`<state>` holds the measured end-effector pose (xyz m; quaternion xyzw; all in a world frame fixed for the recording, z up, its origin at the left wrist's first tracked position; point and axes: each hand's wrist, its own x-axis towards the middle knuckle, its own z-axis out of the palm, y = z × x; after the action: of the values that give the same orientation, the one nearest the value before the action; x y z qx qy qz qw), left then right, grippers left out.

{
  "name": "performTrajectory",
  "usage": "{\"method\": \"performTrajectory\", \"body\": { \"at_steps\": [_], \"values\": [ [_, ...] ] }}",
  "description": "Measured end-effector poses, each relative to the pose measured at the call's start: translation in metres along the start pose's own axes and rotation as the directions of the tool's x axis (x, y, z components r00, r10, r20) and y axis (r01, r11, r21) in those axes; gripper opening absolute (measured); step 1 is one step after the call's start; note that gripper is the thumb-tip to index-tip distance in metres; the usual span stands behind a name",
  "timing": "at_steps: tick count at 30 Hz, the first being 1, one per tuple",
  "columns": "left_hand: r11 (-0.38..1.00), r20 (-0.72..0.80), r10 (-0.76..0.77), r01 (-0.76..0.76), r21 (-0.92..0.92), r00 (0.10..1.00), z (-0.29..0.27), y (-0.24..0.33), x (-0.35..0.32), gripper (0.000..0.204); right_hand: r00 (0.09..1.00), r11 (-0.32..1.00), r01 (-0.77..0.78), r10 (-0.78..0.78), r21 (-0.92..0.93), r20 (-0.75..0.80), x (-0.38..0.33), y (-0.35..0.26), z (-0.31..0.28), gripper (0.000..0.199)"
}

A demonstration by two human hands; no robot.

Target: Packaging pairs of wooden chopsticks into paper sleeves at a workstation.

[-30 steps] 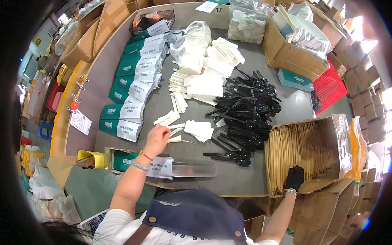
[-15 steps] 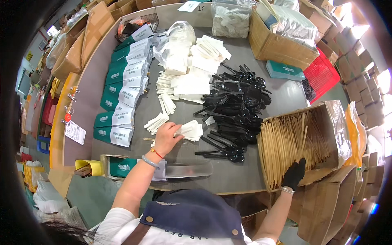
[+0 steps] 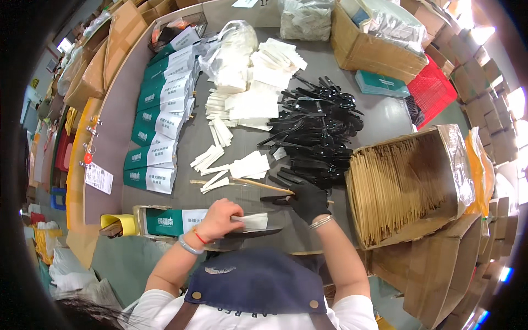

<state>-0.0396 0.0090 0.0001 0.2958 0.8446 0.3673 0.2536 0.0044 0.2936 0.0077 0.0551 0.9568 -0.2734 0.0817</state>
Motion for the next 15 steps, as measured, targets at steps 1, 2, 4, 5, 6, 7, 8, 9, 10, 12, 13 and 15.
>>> {"method": "performTrajectory", "body": {
  "at_steps": [1,2,4,5,6,7,8,9,10,12,13,15],
  "values": [
    [0.937,-0.104,0.213,-0.173,0.304,0.971,0.007,0.003,-0.005,0.034,0.999,0.997,0.03,-0.029,-0.075,0.013,0.004,0.003,0.004,0.019],
    [0.94,-0.108,0.205,-0.165,0.299,0.973,0.011,0.005,-0.011,0.034,0.998,0.987,0.06,-0.057,-0.148,0.027,0.006,0.006,0.007,0.017],
    [0.926,-0.276,0.255,-0.151,0.347,0.927,0.015,0.011,-0.026,0.038,0.995,0.981,0.096,-0.096,-0.169,0.009,0.003,0.005,0.004,0.016],
    [0.912,-0.267,0.297,-0.19,0.364,0.917,0.022,0.006,-0.034,0.036,0.991,0.974,0.127,-0.133,-0.188,-0.017,0.001,0.0,0.0,0.015],
    [0.915,-0.276,0.286,-0.176,0.363,0.918,0.026,0.006,-0.043,0.036,0.99,0.972,0.139,-0.143,-0.187,-0.008,-0.002,-0.007,-0.003,0.015],
    [0.883,-0.218,0.278,-0.16,0.441,0.936,0.028,0.006,-0.051,0.04,0.983,0.972,0.179,-0.182,-0.154,0.0,-0.008,-0.015,-0.004,0.014],
    [0.844,-0.16,0.263,-0.147,0.516,0.951,0.03,0.006,-0.059,0.044,0.975,0.968,0.219,-0.22,-0.121,0.006,-0.013,-0.022,-0.002,0.014],
    [0.829,-0.164,0.256,-0.129,0.545,0.953,0.035,0.003,-0.064,0.045,0.948,0.949,0.316,-0.316,0.004,0.039,-0.016,-0.024,0.009,0.014],
    [0.83,-0.163,0.261,-0.134,0.542,0.952,0.034,0.003,-0.064,0.045,0.934,0.938,0.342,-0.332,-0.057,0.133,-0.017,-0.036,0.018,0.016],
    [0.796,-0.148,0.301,-0.163,0.583,0.942,0.032,0.008,-0.063,0.038,0.944,0.953,0.3,-0.291,-0.037,0.154,-0.018,-0.047,0.047,0.017],
    [0.797,-0.155,0.296,-0.154,0.584,0.943,0.029,0.009,-0.065,0.038,0.941,0.951,0.308,-0.299,-0.036,0.157,-0.019,-0.047,0.052,0.017],
    [0.868,-0.118,0.204,-0.124,0.481,0.972,0.022,0.007,-0.069,0.044,0.972,0.972,0.225,-0.229,0.074,0.055,-0.023,-0.045,0.057,0.022]
  ]
}}
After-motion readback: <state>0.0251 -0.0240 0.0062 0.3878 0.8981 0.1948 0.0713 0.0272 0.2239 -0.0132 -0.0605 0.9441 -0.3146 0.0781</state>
